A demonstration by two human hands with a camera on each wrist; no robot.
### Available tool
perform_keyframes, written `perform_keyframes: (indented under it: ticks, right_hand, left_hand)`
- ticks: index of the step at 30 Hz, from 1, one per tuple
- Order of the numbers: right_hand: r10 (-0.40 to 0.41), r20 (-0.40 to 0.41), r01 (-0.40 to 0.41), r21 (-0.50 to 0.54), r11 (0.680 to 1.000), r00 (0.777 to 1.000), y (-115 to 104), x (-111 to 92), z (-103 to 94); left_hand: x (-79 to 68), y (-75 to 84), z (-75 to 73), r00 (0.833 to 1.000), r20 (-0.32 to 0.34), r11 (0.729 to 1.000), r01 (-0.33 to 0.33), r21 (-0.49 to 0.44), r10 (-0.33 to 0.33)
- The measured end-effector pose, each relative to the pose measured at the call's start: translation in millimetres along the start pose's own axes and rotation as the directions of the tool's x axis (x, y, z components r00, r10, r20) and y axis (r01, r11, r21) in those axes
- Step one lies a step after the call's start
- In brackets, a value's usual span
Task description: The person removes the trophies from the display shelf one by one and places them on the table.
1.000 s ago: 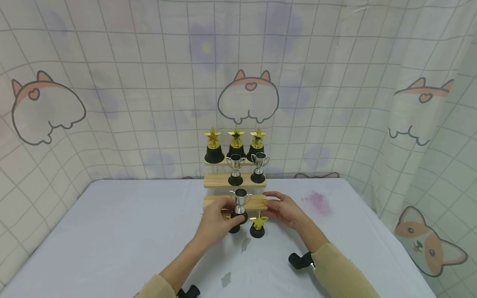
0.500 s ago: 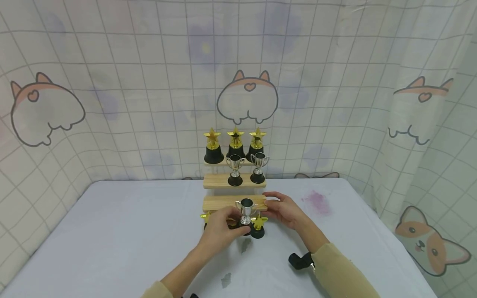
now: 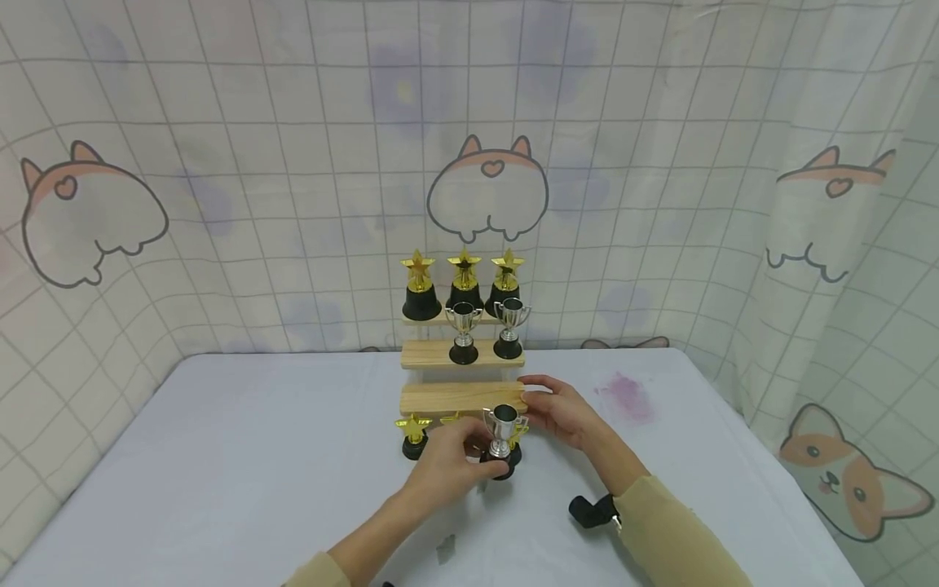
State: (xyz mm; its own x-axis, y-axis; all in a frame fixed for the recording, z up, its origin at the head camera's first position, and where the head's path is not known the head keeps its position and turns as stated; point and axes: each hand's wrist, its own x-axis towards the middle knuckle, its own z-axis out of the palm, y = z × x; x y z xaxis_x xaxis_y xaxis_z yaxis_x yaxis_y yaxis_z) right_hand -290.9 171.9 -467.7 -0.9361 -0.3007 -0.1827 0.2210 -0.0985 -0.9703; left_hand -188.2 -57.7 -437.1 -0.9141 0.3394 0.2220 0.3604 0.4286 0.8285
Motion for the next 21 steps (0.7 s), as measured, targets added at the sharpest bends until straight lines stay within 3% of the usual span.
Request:
perform_keyframes:
  ticks: [9, 16, 21]
  right_hand:
    - [-0.004, 0.002, 0.003, 0.024, 1.0, 1.0, 0.0, -1.5, 1.0]
    - [0.006, 0.012, -0.007, 0.044, 0.999, 1.0, -0.2, -1.6, 2.6]
    - [0.01, 0.002, -0.01, 0.049, 0.999, 1.0, -1.7, -1.0, 3.2]
  left_hand:
    - [1.5, 1.0, 17.7, 0.996, 0.086, 0.997, -0.016, -0.076, 0.023]
    - [3.2, -6.4, 29.1, 0.987, 0.15, 0.998, 0.061, -0.034, -0.055]
    - [4.3, -10.4, 31.2, 0.985, 0.138, 0.995, 0.103, 0.006, -0.103]
